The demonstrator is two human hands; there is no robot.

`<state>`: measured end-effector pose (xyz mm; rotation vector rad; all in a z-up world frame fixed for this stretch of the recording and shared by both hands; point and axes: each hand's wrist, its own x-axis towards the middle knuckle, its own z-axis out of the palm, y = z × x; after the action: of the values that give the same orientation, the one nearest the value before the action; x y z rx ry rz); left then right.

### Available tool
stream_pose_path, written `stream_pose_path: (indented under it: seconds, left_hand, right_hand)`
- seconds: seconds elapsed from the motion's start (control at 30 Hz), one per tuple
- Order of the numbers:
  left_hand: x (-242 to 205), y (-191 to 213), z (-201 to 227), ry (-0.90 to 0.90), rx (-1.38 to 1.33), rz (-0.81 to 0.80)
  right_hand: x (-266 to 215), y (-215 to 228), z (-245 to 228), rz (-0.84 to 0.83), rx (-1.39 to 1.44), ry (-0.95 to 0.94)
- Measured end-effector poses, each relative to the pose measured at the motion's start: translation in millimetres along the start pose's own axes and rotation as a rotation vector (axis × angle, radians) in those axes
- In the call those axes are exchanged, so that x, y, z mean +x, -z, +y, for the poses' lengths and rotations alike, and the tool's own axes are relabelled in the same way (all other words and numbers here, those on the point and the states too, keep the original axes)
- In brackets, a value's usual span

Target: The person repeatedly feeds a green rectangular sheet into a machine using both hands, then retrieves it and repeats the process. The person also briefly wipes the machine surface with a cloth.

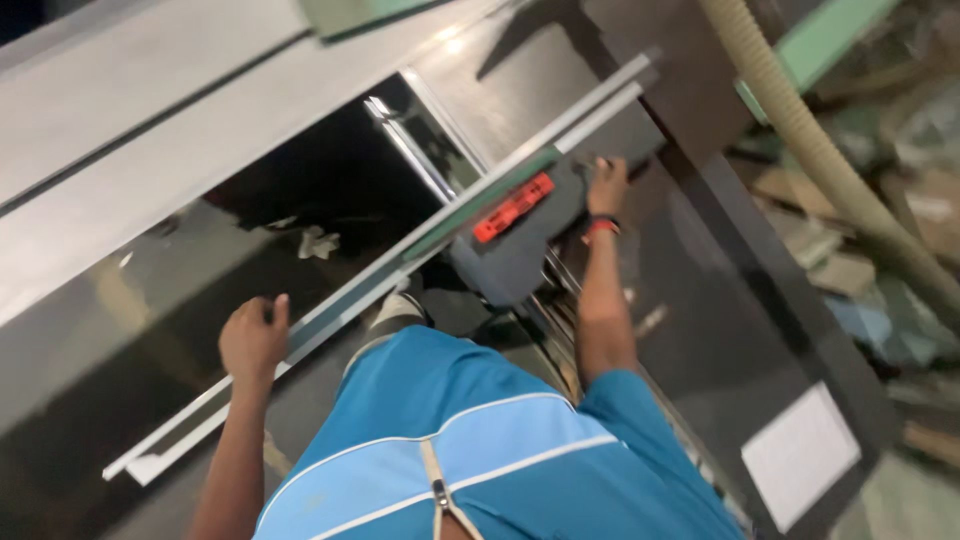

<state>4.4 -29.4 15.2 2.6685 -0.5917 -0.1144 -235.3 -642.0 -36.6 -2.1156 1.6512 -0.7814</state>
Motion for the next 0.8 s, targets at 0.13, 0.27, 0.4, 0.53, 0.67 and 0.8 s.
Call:
stream_pose_path:
  seconds: [0.13,0.27,0.4,0.53,0.67,0.8]
  left_hand:
    - [-2.5,2.4,-4.3,-0.04,0.003,-0.011]
    - [-1.0,-1.2,-8.3,-0.106,0.03,-0.022]
    - [0.1,-4.5,-12.2,-0.123,0.039,-0.089]
    - [2.5,-3.5,-10.8,-0.019,-0.025,-0.216]
    - [6.7,-3.0,-15.4,-0.007,0.042,-0.366]
    - [12.3,-7.9,-20.3,-0.031,0.038,-0.38]
  right_hand:
    - [-50.6,-13.1,8.1,0.087,0.293,-0.111]
    - [-130.4,-27.8,-3.7,0.076,0.202,0.023]
    - [-184.3,-28.8,-31.0,0.009,0.017,0.059]
    - [-195.8,-18.0,-56.9,-0.013,-0.092,0.06]
    - [-196.8,-10.0,-65.4,-0.014,-0.13,0.047]
    - [-195.8,-7.8,-67.8,-0.005,-0.111,0.054]
